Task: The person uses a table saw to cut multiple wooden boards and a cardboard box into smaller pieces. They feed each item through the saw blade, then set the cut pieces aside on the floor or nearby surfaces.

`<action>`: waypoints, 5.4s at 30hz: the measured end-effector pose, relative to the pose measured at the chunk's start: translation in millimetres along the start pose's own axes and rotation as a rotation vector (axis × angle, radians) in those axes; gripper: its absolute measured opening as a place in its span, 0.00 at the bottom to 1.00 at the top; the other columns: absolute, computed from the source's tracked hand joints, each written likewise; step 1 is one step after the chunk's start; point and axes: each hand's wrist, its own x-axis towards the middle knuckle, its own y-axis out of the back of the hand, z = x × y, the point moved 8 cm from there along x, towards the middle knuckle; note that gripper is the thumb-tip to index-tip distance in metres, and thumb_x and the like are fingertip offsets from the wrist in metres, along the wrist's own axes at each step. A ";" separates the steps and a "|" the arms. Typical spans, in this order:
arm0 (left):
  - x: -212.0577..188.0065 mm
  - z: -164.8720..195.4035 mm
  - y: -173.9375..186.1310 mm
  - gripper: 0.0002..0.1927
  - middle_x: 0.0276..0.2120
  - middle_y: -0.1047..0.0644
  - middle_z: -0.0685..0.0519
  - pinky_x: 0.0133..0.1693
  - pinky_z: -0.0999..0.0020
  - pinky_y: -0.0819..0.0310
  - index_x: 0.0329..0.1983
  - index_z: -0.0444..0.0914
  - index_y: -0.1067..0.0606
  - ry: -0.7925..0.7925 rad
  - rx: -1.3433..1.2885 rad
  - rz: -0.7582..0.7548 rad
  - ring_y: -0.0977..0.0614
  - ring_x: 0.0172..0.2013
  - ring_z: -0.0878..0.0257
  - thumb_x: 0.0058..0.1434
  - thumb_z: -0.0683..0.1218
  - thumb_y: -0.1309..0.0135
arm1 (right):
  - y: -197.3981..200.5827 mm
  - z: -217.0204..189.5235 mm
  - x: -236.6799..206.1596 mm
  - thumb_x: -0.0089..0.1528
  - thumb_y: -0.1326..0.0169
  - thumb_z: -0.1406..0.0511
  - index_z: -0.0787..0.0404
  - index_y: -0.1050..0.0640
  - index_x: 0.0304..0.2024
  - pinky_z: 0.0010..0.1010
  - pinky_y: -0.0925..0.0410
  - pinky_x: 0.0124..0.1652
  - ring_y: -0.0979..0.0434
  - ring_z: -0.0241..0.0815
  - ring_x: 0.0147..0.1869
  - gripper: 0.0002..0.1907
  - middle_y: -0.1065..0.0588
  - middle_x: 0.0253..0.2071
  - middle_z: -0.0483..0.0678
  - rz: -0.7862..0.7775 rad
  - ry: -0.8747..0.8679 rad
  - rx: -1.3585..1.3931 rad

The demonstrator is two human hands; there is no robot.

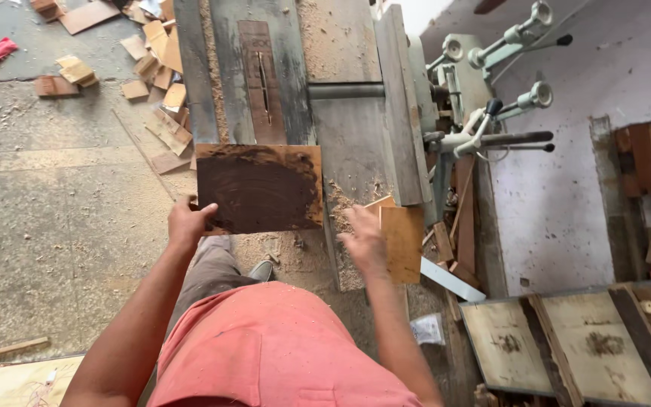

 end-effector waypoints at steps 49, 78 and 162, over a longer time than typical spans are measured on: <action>242.0 196.6 3.9 0.19 0.39 0.17 0.42 0.47 0.52 0.23 0.43 0.35 0.18 -0.063 0.397 0.096 0.16 0.42 0.48 0.54 0.51 0.29 | -112.7 -36.6 339.6 0.53 0.34 0.59 0.48 0.22 0.60 0.49 0.50 0.66 0.39 0.47 0.71 0.32 0.27 0.66 0.37 -0.132 0.179 -0.391; 279.8 110.8 34.3 0.15 0.36 0.19 0.42 0.35 0.60 0.21 0.49 0.27 0.24 0.162 -0.460 -0.371 0.18 0.33 0.54 0.58 0.37 0.42 | -149.8 -75.6 601.8 0.49 0.35 0.37 0.53 0.49 0.78 0.60 0.44 0.69 0.48 0.63 0.79 0.65 0.50 0.78 0.60 -0.448 -0.431 -0.416; 99.5 187.2 -88.4 0.40 0.74 0.41 0.54 0.72 0.61 0.55 0.70 0.44 0.34 -0.794 1.060 -0.260 0.42 0.73 0.57 0.55 0.55 0.35 | -94.9 -47.6 245.2 0.52 0.34 0.54 0.46 0.23 0.63 0.45 0.47 0.63 0.35 0.44 0.66 0.35 0.28 0.67 0.41 -0.151 0.189 -0.417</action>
